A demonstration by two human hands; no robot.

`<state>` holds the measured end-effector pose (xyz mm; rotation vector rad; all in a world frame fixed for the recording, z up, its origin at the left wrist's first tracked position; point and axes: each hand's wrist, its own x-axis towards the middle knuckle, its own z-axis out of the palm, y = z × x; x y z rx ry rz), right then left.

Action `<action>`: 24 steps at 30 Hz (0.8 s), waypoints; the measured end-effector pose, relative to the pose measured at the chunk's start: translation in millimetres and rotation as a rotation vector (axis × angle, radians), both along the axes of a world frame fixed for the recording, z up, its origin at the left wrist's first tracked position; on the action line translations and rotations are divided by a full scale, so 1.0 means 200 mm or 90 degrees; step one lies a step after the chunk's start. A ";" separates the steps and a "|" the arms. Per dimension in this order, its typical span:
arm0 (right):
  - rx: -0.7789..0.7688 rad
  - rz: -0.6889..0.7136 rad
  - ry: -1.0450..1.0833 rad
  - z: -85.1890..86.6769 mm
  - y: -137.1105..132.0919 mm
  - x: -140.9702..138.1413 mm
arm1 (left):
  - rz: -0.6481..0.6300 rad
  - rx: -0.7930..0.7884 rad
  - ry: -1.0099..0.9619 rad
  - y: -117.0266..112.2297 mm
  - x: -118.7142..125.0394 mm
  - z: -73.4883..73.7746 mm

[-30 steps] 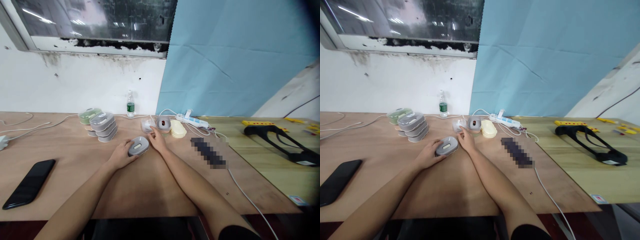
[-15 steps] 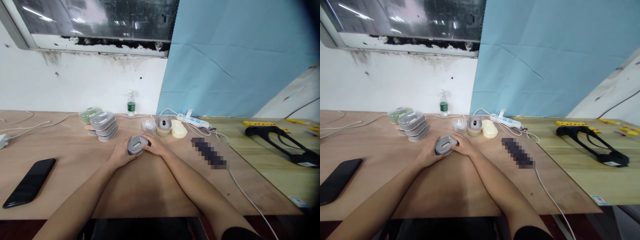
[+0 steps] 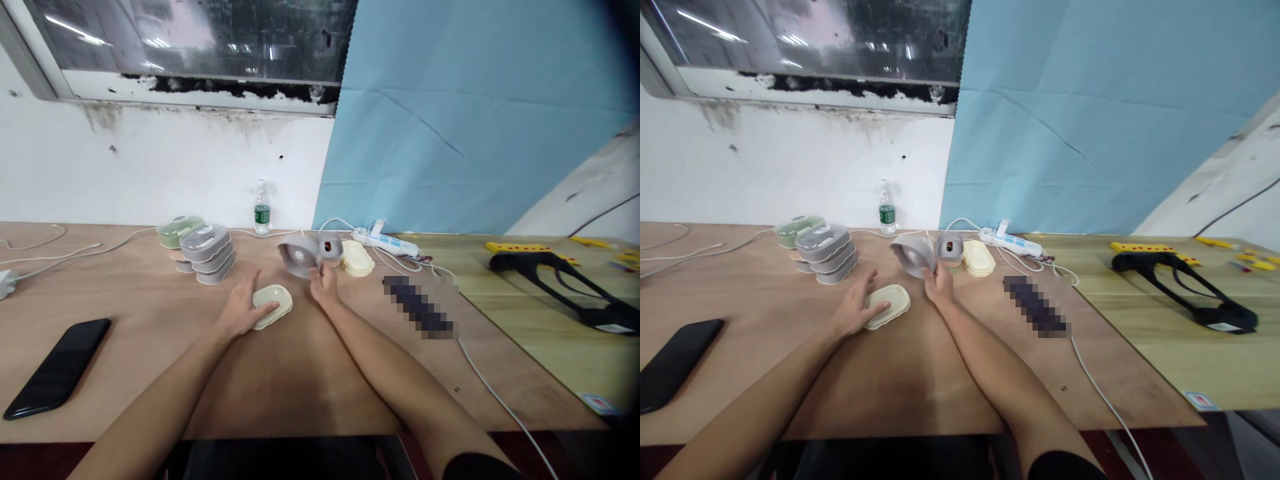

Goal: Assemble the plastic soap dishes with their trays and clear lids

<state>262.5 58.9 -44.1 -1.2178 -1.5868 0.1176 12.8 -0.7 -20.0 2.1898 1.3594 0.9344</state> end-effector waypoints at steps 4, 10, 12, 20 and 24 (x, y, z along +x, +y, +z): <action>0.061 -0.215 0.162 0.01 0.08 0.18 | -0.041 0.012 0.138 -0.01 0.02 0.01; 0.114 -0.414 0.290 0.07 0.12 0.43 | -0.061 0.013 0.187 -0.01 0.03 0.00; 0.108 -0.415 0.305 0.07 0.13 0.43 | -0.062 0.017 0.184 0.00 0.03 -0.01; -0.052 -0.188 0.430 0.06 0.12 0.31 | -0.077 0.026 0.191 0.00 0.02 -0.02; -0.050 -0.142 0.392 0.09 0.10 0.28 | -0.084 0.029 0.193 0.00 0.02 -0.02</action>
